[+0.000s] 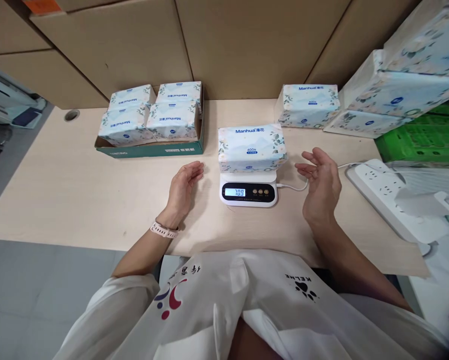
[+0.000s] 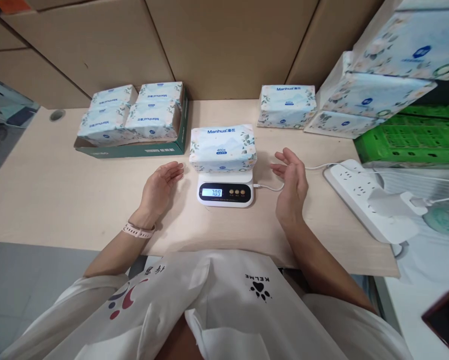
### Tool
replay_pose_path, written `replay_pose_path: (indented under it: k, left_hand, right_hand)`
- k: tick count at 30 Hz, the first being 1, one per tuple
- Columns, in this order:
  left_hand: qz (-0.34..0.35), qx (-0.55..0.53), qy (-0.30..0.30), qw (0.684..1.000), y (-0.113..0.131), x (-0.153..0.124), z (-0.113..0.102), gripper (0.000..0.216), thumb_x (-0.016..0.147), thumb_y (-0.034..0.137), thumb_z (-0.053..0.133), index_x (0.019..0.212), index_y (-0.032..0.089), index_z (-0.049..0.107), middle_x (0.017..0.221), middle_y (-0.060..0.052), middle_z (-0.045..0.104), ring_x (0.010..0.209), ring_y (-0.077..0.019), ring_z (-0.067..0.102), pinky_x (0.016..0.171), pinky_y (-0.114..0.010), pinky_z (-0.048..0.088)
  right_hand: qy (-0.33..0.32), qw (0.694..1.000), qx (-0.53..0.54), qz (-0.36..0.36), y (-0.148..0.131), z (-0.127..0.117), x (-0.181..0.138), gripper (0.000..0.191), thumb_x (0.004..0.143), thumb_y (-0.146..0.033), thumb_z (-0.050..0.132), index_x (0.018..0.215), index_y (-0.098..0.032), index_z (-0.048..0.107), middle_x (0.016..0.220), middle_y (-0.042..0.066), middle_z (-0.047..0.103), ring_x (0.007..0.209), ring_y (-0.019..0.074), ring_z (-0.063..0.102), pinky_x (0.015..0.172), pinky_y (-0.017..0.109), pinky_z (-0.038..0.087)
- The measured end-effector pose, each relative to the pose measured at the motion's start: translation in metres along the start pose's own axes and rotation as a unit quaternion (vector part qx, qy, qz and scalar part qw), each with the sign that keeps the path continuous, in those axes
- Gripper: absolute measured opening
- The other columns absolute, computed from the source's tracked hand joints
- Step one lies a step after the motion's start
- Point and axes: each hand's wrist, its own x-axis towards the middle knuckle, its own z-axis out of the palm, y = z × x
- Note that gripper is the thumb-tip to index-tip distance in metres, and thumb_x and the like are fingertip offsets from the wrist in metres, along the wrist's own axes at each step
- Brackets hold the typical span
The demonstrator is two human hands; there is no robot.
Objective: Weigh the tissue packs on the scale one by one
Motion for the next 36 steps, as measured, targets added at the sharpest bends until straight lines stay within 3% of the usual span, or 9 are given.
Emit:
replay_pose_path:
  k: [8, 31, 36]
  left_hand:
    - [0.003, 0.018, -0.020, 1.000, 0.0007, -0.0012, -0.0018, 0.032, 0.086, 0.045, 0.074, 0.107, 0.021, 0.079, 0.126, -0.010, 0.080, 0.123, -0.0253, 0.073, 0.122, -0.046, 0.051]
    - [0.007, 0.009, -0.007, 1.000, 0.0000, -0.0004, -0.0001, 0.027, 0.082, 0.038, 0.076, 0.102, 0.020, 0.080, 0.121, -0.009, 0.081, 0.120, -0.0240, 0.073, 0.123, -0.046, 0.050]
    - [0.013, 0.027, -0.011, 0.999, -0.0026, 0.0008, -0.0024, 0.028, 0.083, 0.039, 0.075, 0.104, 0.021, 0.080, 0.125, -0.010, 0.080, 0.128, -0.0270, 0.071, 0.127, -0.048, 0.047]
  right_hand:
    - [-0.032, 0.999, -0.017, 0.005, -0.0006, -0.0021, -0.0024, 0.055, 0.105, -0.069, 0.045, 0.136, -0.032, 0.071, 0.138, 0.010, 0.075, 0.114, 0.0312, 0.077, 0.109, 0.065, 0.058]
    - [-0.040, 0.999, -0.006, 0.000, 0.0011, -0.0016, -0.0026, 0.051, 0.106, -0.065, 0.046, 0.128, -0.031, 0.076, 0.132, 0.010, 0.078, 0.113, 0.0316, 0.077, 0.108, 0.064, 0.059]
    - [-0.042, 0.999, -0.013, -0.003, 0.0034, -0.0020, -0.0018, 0.053, 0.106, -0.067, 0.044, 0.129, -0.031, 0.076, 0.132, 0.010, 0.078, 0.113, 0.0311, 0.077, 0.109, 0.063, 0.059]
